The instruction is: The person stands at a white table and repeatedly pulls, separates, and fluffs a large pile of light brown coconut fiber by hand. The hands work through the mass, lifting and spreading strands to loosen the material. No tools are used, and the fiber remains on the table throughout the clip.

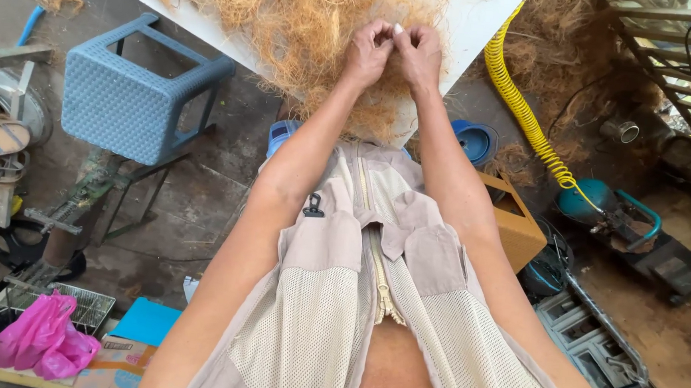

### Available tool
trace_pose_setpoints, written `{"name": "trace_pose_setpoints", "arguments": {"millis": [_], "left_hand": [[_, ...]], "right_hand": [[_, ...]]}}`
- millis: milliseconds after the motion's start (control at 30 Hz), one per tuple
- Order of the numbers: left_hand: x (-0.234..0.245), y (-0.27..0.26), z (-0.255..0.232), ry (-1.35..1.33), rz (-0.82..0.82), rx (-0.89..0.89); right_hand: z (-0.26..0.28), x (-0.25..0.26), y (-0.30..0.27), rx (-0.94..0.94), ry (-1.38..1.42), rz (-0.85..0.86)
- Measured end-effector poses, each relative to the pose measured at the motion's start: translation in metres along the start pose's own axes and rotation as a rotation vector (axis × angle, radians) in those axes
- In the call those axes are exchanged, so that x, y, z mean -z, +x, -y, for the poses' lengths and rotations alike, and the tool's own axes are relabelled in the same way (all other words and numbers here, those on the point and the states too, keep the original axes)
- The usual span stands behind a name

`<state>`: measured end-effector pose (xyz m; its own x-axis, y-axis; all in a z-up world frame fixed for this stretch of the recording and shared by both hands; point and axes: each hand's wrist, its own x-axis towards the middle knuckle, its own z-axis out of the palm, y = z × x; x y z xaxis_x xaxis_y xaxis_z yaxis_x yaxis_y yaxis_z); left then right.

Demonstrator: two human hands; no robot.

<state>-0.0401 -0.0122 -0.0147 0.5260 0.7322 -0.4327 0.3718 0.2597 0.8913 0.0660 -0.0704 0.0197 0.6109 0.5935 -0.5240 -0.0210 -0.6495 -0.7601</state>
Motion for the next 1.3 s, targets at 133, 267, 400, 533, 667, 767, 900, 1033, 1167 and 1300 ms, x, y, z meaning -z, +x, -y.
{"name": "trace_pose_setpoints", "arguments": {"millis": [133, 267, 400, 533, 667, 767, 900, 1033, 1167, 1300], "left_hand": [[-0.002, -0.006, 0.005, 0.007, 0.004, 0.001], [0.001, -0.01, -0.005, 0.098, 0.023, 0.042], [-0.008, -0.006, 0.011, 0.218, 0.073, 0.129], [-0.012, 0.003, 0.031, 0.355, 0.03, -0.076], [-0.021, 0.01, 0.044, 0.247, -0.063, -0.084], [-0.014, 0.004, 0.028, 0.347, -0.094, -0.022], [-0.018, 0.019, 0.041, 0.458, -0.143, -0.021], [-0.014, 0.015, 0.024, 0.301, -0.086, 0.043], [0.026, -0.018, -0.042, 0.18, 0.005, -0.017], [0.063, -0.049, -0.036, 0.234, -0.097, -0.378]], "right_hand": [[-0.002, -0.001, 0.004, -0.121, -0.058, 0.033], [0.001, 0.001, 0.014, -0.178, -0.138, 0.035], [0.018, 0.017, 0.007, -0.307, 0.065, 0.216], [0.013, 0.034, 0.016, -0.203, 0.143, 0.409], [0.063, 0.061, 0.0, -0.013, -0.415, 0.263], [0.057, 0.087, 0.006, 0.177, -0.55, -0.031], [0.088, 0.147, -0.007, 0.246, -0.428, -0.155], [0.087, 0.212, -0.024, 0.336, -0.19, -0.235], [0.017, 0.274, -0.005, 0.191, 0.454, -0.644], [-0.008, 0.259, -0.026, -0.094, 0.964, -0.75]]}}
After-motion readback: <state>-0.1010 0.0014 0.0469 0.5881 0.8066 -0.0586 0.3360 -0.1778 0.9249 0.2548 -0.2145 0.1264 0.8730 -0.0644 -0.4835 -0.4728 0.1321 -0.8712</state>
